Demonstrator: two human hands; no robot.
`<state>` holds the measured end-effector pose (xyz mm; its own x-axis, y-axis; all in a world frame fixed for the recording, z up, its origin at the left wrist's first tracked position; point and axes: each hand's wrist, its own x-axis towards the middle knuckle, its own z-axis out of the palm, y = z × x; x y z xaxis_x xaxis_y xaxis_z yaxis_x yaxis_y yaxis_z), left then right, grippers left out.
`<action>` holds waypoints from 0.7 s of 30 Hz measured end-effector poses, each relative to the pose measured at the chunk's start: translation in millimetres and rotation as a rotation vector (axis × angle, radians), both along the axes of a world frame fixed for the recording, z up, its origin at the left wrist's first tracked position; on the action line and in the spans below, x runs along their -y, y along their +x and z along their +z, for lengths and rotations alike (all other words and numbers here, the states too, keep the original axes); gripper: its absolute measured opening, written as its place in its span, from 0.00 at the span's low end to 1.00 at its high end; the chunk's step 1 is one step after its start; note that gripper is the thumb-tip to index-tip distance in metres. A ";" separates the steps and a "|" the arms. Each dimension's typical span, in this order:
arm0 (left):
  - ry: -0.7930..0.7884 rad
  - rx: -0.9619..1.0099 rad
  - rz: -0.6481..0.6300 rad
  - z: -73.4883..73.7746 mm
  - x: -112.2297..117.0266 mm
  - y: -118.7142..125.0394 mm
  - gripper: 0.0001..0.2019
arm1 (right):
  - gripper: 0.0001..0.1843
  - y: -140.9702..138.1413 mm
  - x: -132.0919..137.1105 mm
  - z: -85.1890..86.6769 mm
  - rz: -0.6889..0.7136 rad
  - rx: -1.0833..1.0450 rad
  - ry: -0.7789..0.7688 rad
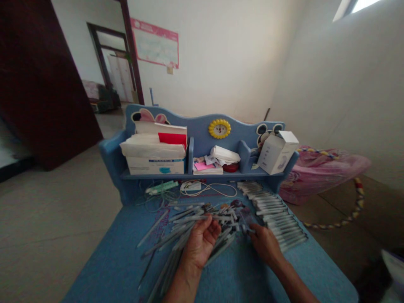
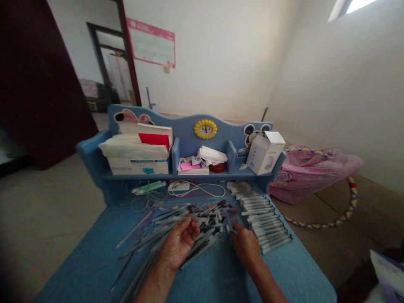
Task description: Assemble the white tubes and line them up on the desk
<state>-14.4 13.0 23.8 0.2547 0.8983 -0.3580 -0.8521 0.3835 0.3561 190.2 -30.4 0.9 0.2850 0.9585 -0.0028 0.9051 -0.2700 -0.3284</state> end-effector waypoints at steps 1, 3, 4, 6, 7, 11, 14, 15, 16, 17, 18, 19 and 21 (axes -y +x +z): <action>-0.002 -0.003 0.011 -0.5 -0.3 -0.5 0.09 | 0.13 -2.7 -2.8 -0.1 0.004 0.044 -0.034; -0.002 -0.007 0.021 -1.8 -1.0 -1.5 0.09 | 0.12 -6.7 -7.5 -0.7 0.011 0.100 -0.063; -0.001 -0.009 0.021 -2.4 -1.2 -2.0 0.09 | 0.12 -7.7 -9.4 -1.2 0.012 0.116 -0.063; 0.003 -0.014 0.020 -3.2 -1.3 -2.6 0.08 | 0.11 -7.8 -11.7 -2.4 0.020 0.121 -0.046; 0.004 -0.017 0.021 -3.3 -1.1 -2.8 0.08 | 0.11 -7.2 -12.1 -2.7 0.028 0.118 -0.036; 0.008 -0.031 0.030 -1.9 0.4 -2.2 0.08 | 0.10 -8.7 -7.5 0.6 0.040 -0.049 0.070; 0.016 -0.040 0.024 -1.0 1.1 -1.5 0.08 | 0.07 -19.5 1.8 11.4 0.063 -0.447 0.194; 0.019 -0.042 0.021 -1.2 1.2 -1.2 0.07 | 0.06 -24.6 5.3 16.6 0.069 -0.609 0.217; 0.023 -0.045 0.019 -1.6 1.2 -0.8 0.07 | 0.05 -29.9 8.8 22.3 0.068 -0.764 0.230; 0.027 -0.047 0.018 -2.1 1.3 -0.5 0.07 | 0.05 -35.1 11.9 28.2 0.065 -0.902 0.241; 0.031 -0.049 0.019 -2.8 1.3 -0.2 0.07 | 0.06 -39.9 14.5 34.0 0.067 -1.019 0.255; 0.036 -0.051 0.019 -3.4 1.4 0.1 0.07 | 0.07 -44.1 16.6 39.2 0.077 -1.116 0.273; 0.046 -0.056 0.015 -4.3 1.8 0.7 0.07 | 0.10 -50.0 18.7 46.9 0.097 -1.267 0.311</action>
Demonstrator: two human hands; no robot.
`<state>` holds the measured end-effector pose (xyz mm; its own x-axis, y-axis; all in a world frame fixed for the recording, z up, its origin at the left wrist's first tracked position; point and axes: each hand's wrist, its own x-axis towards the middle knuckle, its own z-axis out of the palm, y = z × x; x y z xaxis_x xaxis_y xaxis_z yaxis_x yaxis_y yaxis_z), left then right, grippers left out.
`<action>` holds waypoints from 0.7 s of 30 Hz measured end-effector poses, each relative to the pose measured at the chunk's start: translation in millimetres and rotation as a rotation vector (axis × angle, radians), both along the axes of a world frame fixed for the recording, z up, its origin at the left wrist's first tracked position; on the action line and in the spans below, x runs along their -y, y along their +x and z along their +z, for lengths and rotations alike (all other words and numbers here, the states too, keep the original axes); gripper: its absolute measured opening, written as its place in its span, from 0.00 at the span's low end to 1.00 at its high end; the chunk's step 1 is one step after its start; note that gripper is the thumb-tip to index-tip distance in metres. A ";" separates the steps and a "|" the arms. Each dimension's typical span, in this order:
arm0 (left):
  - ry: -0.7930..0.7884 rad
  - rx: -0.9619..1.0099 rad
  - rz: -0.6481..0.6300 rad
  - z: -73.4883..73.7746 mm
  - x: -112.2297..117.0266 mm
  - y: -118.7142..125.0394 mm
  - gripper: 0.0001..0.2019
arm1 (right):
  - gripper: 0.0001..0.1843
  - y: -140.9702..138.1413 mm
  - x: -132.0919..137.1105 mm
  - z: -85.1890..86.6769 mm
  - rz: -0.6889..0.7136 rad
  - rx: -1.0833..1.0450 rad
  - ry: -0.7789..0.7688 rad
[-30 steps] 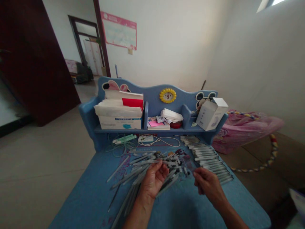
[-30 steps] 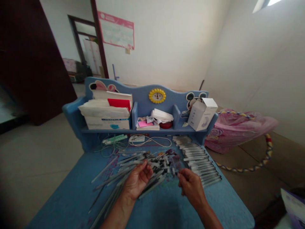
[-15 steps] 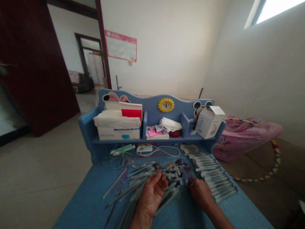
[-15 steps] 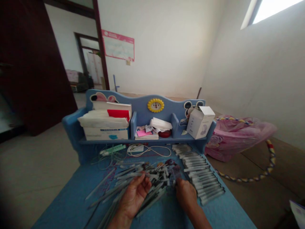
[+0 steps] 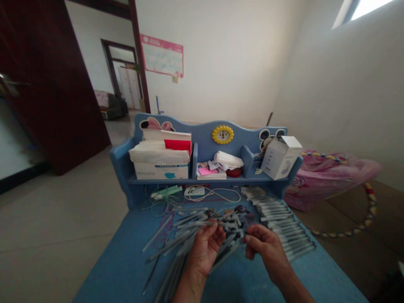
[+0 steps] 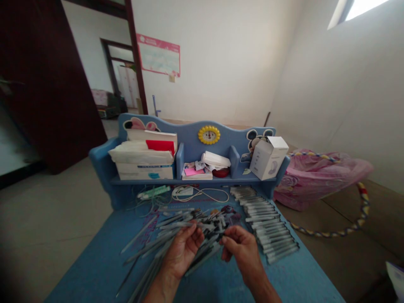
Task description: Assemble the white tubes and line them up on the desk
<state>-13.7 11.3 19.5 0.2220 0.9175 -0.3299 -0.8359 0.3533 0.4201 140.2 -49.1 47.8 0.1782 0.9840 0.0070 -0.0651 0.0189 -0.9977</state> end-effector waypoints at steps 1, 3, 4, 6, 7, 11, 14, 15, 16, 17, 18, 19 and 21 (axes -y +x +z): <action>0.005 -0.002 -0.003 -0.2 0.2 0.2 0.07 | 0.11 -1.9 0.1 2.2 0.009 -0.060 0.016; 0.016 -0.005 -0.012 -0.3 0.5 0.5 0.07 | 0.13 -3.8 -0.9 3.4 0.026 -0.159 0.039; 0.020 -0.007 -0.016 -0.2 0.6 0.5 0.07 | 0.13 -4.3 -1.8 3.0 0.030 -0.201 0.047; 0.026 -0.008 -0.023 0.1 1.0 0.7 0.07 | 0.13 -4.6 -3.5 1.0 0.037 -0.272 0.056; 0.028 -0.008 -0.026 0.2 1.2 0.8 0.07 | 0.13 -4.8 -4.1 -0.1 0.040 -0.301 0.058; 0.035 0.005 -0.044 -0.3 2.3 1.1 0.06 | 0.13 -5.9 -4.8 -3.9 0.049 -0.371 0.056; 0.044 0.016 -0.060 -1.4 2.7 1.5 0.06 | 0.13 -7.3 -4.2 -6.2 0.052 -0.393 0.060; 0.049 0.018 -0.065 -1.7 2.7 1.7 0.06 | 0.13 -7.8 -3.9 -6.9 0.052 -0.397 0.062; 0.055 0.018 -0.070 -2.0 2.7 1.9 0.06 | 0.13 -8.3 -3.6 -7.5 0.051 -0.399 0.064; 0.060 0.017 -0.073 -2.2 2.8 2.1 0.06 | 0.12 -8.7 -3.3 -8.1 0.049 -0.402 0.067; 0.063 0.015 -0.076 -2.3 2.8 2.3 0.06 | 0.12 -9.0 -3.1 -8.6 0.046 -0.403 0.069; 0.066 0.011 -0.078 -2.4 3.0 2.5 0.06 | 0.12 -9.2 -2.8 -9.0 0.041 -0.403 0.071; 0.069 0.004 -0.076 -2.7 3.3 3.0 0.06 | 0.12 -9.2 -2.6 -9.6 0.025 -0.400 0.074</action>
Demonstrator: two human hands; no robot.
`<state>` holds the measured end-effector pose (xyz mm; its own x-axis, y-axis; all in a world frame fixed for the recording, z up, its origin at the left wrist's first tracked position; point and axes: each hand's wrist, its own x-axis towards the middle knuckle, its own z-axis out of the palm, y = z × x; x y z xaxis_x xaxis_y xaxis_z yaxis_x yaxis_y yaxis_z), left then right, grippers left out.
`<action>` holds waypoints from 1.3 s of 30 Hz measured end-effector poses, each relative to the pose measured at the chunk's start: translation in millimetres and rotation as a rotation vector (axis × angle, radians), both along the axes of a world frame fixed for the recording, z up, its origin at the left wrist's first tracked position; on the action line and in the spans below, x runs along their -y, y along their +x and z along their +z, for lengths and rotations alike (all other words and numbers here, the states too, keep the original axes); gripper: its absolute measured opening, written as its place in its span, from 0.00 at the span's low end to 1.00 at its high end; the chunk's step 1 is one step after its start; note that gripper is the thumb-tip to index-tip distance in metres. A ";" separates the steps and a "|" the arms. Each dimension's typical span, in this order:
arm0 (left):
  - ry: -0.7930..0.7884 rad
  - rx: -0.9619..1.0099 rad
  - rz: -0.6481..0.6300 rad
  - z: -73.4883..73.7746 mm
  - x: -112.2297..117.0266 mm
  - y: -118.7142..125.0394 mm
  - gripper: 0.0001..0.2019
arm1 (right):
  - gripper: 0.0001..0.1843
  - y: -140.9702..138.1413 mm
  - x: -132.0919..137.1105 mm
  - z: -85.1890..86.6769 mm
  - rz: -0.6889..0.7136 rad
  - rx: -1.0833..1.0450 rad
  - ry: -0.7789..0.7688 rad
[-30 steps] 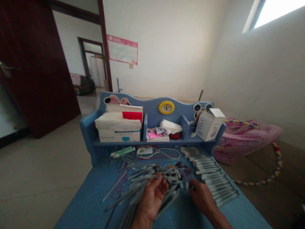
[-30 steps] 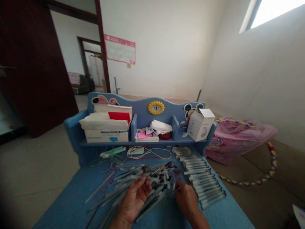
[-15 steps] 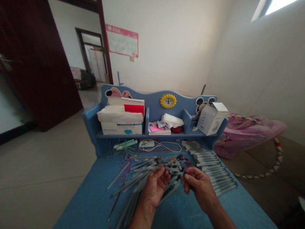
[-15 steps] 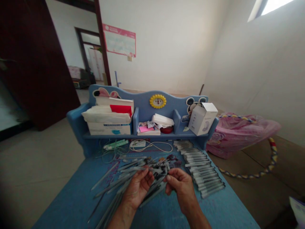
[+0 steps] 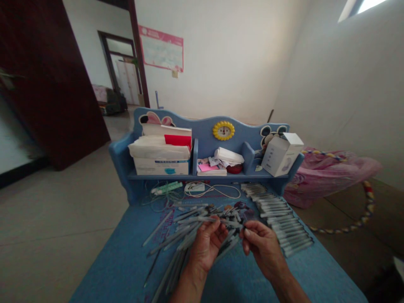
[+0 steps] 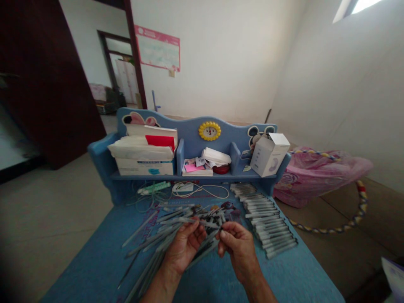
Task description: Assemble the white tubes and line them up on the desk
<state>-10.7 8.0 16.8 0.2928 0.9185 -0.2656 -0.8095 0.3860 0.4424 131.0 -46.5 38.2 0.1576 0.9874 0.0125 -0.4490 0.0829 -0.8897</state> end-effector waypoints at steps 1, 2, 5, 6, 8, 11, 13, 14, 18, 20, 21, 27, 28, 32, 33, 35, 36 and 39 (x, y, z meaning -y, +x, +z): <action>0.000 -0.002 0.001 -0.1 0.2 0.2 0.06 | 0.12 0.3 0.0 -0.2 -0.012 0.003 -0.002; 0.000 -0.003 0.001 -0.3 0.4 0.5 0.06 | 0.12 0.7 0.0 -0.2 -0.025 0.009 -0.005; -0.002 -0.007 -0.006 -0.9 0.9 1.3 0.06 | 0.12 2.2 -0.6 0.1 -0.055 0.045 -0.005; -0.002 -0.008 -0.009 -1.0 1.0 1.6 0.06 | 0.11 2.6 -0.8 0.4 -0.063 0.062 -0.002; 0.003 -0.009 -0.017 -1.3 1.1 2.2 0.06 | 0.10 3.3 -1.4 0.8 -0.077 0.099 -0.003; 0.010 -0.009 -0.024 -1.5 1.3 2.8 0.06 | 0.10 3.8 -1.8 1.4 -0.093 0.143 -0.023; 0.016 -0.008 -0.026 -1.5 1.4 3.0 0.06 | 0.11 4.1 -1.9 1.6 -0.092 0.164 -0.032; 0.020 -0.008 -0.029 -1.5 1.5 2.9 0.06 | 0.11 4.3 -2.0 1.7 -0.090 0.175 -0.032; 0.013 -0.012 -0.023 -1.4 1.4 2.3 0.06 | 0.10 4.7 -2.3 2.3 -0.100 0.253 -0.035; 0.006 -0.014 -0.010 -1.7 1.2 2.0 0.06 | 0.09 4.6 -2.5 2.6 -0.114 0.288 -0.040; 0.005 -0.015 -0.005 -2.0 1.1 1.9 0.06 | 0.09 4.4 -2.6 2.7 -0.120 0.296 -0.040; 0.009 -0.030 -0.006 -3.9 1.0 2.4 0.06 | 0.09 2.0 -2.0 3.5 -0.116 0.320 -0.048; 0.012 -0.033 -0.006 -4.1 1.2 2.5 0.07 | 0.09 1.6 -1.7 3.7 -0.116 0.328 -0.048; 0.028 -0.053 -0.008 -3.9 2.2 2.3 0.07 | 0.09 1.2 -0.7 4.5 -0.127 0.388 -0.045; 0.033 -0.058 -0.012 -3.8 2.5 2.2 0.07 | 0.09 1.5 -0.4 4.9 -0.130 0.415 -0.046; 0.046 -0.069 -0.021 -3.4 3.1 2.0 0.07 | 0.09 2.1 0.3 6.4 -0.138 0.478 -0.050; 0.051 -0.074 -0.026 -3.2 3.4 1.9 0.07 | 0.09 2.4 0.9 7.6 -0.143 0.514 -0.051; 0.050 -0.089 -0.034 -2.5 4.2 1.7 0.08 | 0.10 2.8 3.2 11.5 -0.155 0.626 -0.046</action>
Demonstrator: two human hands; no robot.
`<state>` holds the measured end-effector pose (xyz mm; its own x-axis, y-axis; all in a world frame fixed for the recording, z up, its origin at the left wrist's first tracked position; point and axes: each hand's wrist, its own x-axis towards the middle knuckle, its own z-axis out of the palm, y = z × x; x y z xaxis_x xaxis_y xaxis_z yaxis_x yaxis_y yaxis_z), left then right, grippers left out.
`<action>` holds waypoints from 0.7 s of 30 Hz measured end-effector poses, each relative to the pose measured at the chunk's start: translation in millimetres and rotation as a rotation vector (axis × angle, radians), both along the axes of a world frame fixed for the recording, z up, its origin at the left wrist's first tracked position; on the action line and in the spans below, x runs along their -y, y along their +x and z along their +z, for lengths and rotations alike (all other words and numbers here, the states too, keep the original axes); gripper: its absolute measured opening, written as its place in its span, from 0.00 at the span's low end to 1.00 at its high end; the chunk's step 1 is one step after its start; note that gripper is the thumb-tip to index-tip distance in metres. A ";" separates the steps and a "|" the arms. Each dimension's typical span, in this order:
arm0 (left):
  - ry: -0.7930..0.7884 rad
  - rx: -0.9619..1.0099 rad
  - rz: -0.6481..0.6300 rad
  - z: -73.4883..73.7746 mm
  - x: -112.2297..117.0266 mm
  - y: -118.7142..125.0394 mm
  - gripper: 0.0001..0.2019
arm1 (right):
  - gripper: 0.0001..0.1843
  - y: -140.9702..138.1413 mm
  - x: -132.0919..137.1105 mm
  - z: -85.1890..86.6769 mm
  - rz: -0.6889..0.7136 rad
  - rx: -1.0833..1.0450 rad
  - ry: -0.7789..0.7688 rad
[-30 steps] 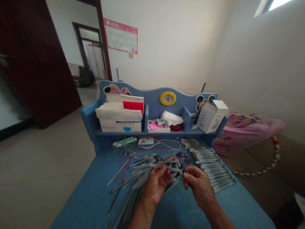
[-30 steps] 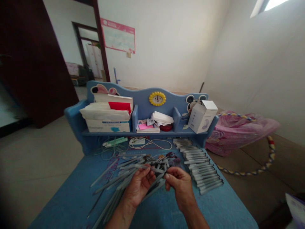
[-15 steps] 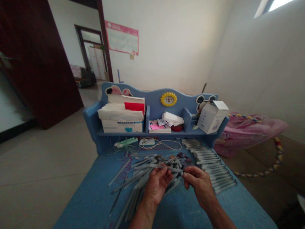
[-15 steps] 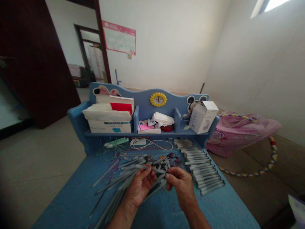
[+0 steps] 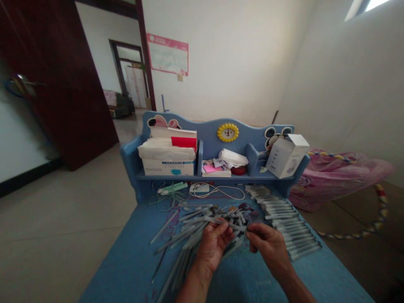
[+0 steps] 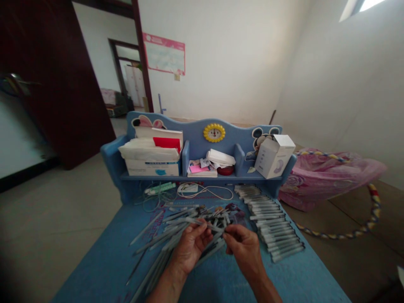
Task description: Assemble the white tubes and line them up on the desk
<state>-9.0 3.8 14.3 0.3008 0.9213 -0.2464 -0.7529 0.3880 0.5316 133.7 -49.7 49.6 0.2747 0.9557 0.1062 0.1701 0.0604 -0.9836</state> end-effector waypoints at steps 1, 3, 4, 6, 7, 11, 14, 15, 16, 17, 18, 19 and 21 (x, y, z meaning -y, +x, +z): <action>-0.003 -0.004 -0.002 0.3 0.2 0.0 0.08 | 0.11 0.1 1.0 0.7 0.001 0.031 0.003; -0.003 -0.007 -0.009 0.8 0.8 -0.2 0.09 | 0.12 0.5 3.1 0.7 0.005 0.076 0.010; 0.000 -0.008 -0.013 1.0 1.1 -0.3 0.09 | 0.13 0.8 4.2 -0.1 0.007 0.093 0.012; 0.004 -0.010 -0.018 1.3 1.7 -0.4 0.10 | 0.14 1.7 6.2 -2.3 0.009 0.135 0.014; 0.003 -0.012 -0.018 1.4 2.1 -0.5 0.10 | 0.14 2.2 6.9 -3.3 0.007 0.168 0.015; -0.013 -0.012 -0.009 1.4 3.2 -0.1 0.10 | 0.15 2.6 8.1 -4.1 -0.019 0.355 0.051; -0.028 0.005 -0.002 1.2 3.5 0.4 0.10 | 0.16 1.1 7.5 -2.4 -0.045 0.455 0.097; -0.032 0.010 -0.001 0.9 3.6 0.4 0.10 | 0.16 0.6 7.2 -2.2 -0.051 0.472 0.104; -0.035 0.014 -0.002 0.6 3.6 0.5 0.10 | 0.16 0.2 6.9 -2.5 -0.054 0.481 0.103; -0.034 0.015 -0.005 0.1 3.6 0.4 0.10 | 0.17 0.0 6.6 -3.3 -0.054 0.486 0.098; -0.033 0.015 -0.004 -0.4 3.6 0.3 0.10 | 0.17 0.0 6.3 -4.6 -0.050 0.487 0.092; -0.032 0.011 -0.004 -1.1 3.6 0.2 0.10 | 0.18 0.3 6.1 -6.3 -0.041 0.488 0.085; -0.029 -0.001 -0.005 -2.6 3.4 0.0 0.10 | 0.20 1.1 5.7 -10.4 -0.017 0.490 0.075</action>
